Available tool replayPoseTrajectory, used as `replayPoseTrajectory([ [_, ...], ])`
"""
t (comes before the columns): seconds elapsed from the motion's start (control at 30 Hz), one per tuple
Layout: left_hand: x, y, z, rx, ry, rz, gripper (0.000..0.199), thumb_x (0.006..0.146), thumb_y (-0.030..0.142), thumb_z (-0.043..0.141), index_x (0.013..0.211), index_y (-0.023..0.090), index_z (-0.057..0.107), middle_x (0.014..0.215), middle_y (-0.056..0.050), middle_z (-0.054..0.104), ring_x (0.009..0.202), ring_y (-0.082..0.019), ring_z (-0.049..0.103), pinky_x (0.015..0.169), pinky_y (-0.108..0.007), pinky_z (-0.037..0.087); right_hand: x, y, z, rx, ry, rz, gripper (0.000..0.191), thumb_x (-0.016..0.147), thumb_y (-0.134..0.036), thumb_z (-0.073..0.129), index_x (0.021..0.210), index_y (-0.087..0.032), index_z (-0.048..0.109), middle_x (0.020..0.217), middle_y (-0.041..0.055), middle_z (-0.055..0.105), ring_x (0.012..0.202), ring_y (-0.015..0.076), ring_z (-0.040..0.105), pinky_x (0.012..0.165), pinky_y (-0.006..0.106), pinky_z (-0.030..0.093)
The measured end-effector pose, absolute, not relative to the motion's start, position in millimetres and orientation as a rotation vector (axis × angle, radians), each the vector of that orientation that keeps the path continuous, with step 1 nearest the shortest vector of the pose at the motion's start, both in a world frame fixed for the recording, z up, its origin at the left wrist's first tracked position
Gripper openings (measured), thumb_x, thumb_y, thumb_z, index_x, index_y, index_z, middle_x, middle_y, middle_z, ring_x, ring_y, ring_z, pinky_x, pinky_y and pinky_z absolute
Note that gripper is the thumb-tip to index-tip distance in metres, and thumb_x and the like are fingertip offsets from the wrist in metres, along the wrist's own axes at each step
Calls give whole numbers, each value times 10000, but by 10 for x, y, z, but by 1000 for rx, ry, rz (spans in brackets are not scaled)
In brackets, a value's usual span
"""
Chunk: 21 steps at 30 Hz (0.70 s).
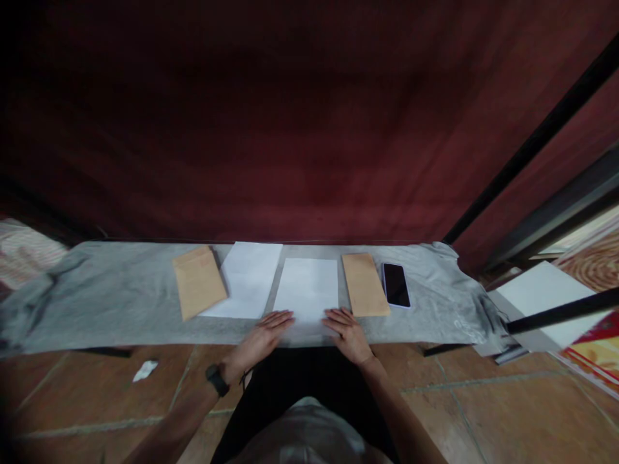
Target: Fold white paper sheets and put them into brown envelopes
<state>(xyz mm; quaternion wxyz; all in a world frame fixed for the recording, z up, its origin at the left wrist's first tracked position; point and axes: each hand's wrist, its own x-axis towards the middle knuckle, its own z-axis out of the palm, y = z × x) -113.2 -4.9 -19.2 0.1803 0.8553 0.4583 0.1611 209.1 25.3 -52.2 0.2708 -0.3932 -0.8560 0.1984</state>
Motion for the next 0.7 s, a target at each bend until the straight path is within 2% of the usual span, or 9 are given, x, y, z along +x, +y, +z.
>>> replayPoseTrajectory([
  [0.07,-1204,-39,-210,2329,1332,572,428,933,144,512,1309,299,647,1423,-21,621,1340,-182,551,1168,-407,418,2101,218,-486,-1052,-2269,568,419,906,-133,598,1276,-312,684,1362,35,665,1317,231,574,1184,567,365],
  [0.2,-1305,-155,-168,2056,1404,739,223,949,313,562,1050,258,752,1163,-42,755,1111,-210,688,1032,-384,528,2163,82,-351,-1049,-2223,669,285,1008,-300,545,1248,-317,698,1270,21,720,1237,211,633,1181,523,382],
  [0.3,-1303,-261,-132,1862,1455,791,242,928,390,594,1048,245,747,1102,-48,768,1046,-215,704,974,-364,548,2210,-17,-251,-1080,-2193,759,297,1030,-384,503,1235,-317,707,1242,11,733,1205,207,651,1152,466,424],
  [0.4,-1243,-272,-150,1807,1453,858,277,891,391,629,1099,237,729,1198,-62,738,1144,-233,663,1038,-395,507,2210,-56,-219,-1211,-2076,803,336,1014,-456,499,1169,-279,739,1190,35,752,1148,232,681,1065,426,505],
  [0.47,-1195,-232,-173,1817,1460,886,262,900,394,606,1064,231,730,1185,-69,738,1147,-242,653,1057,-416,485,2188,-47,-234,-1332,-1966,792,371,990,-496,509,1112,-240,749,1136,69,765,1091,261,705,997,428,543],
  [0.57,-1145,-151,-182,1777,1531,904,298,942,438,518,918,213,712,989,-65,755,965,-230,685,930,-381,529,2153,0,-260,-1470,-1847,779,393,960,-514,516,1086,-207,728,1045,98,778,998,289,730,908,435,565],
  [0.7,-1102,-46,-144,1662,1623,957,343,945,484,475,845,206,650,818,-23,700,792,-193,654,759,-298,510,2103,106,-232,-1514,-1790,803,389,967,-495,458,1126,-210,670,913,71,768,858,256,728,766,361,555],
])
